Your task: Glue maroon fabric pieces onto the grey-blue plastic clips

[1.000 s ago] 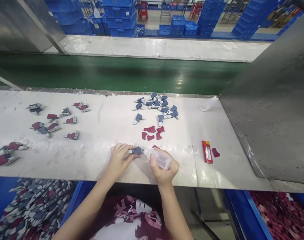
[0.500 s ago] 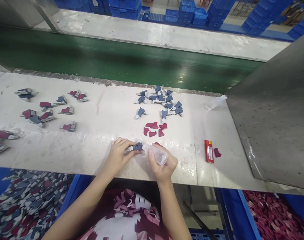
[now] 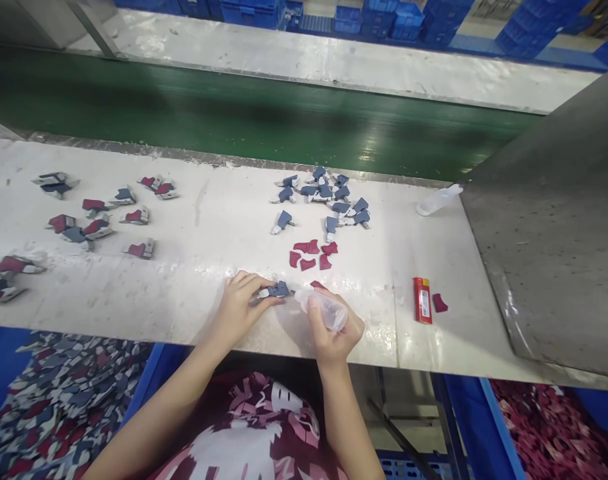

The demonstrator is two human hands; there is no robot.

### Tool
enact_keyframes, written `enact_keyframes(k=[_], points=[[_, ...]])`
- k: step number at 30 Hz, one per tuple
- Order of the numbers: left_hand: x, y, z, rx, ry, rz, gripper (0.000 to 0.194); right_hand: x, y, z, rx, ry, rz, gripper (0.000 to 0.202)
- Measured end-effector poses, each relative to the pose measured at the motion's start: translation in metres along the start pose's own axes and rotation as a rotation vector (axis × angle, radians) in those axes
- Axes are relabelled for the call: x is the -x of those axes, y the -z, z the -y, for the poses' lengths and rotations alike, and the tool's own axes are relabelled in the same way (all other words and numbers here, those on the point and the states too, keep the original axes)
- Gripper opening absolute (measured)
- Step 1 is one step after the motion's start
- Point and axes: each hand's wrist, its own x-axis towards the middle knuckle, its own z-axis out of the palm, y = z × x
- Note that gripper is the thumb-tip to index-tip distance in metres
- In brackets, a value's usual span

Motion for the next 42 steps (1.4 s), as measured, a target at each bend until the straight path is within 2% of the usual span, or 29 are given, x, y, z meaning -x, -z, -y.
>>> enact_keyframes(k=[6, 15, 24, 36, 39, 42], points=[[0.001, 0.0, 0.0, 0.004, -0.001, -0.005, 0.018, 0.0, -0.001, 0.005, -0.029, -0.018, -0.078, 0.022], [-0.001, 0.003, -0.003, 0.03, 0.017, 0.021, 0.011, 0.003, -0.003, 0.014, -0.017, 0.055, 0.08, 0.018], [0.0, 0.002, -0.001, 0.037, 0.009, 0.013, 0.01, 0.01, -0.011, 0.003, 0.004, 0.024, 0.075, 0.023], [-0.001, 0.002, -0.001, 0.046, 0.011, 0.012, 0.011, 0.008, -0.012, 0.004, -0.033, 0.004, 0.114, 0.019], [0.0, 0.002, -0.001, 0.042, 0.004, 0.007, 0.012, 0.008, -0.01, 0.004, -0.058, -0.048, 0.101, 0.02], [0.0, 0.0, 0.001, 0.033, 0.002, -0.005, 0.013, 0.004, -0.002, 0.001, -0.131, -0.085, 0.014, 0.025]])
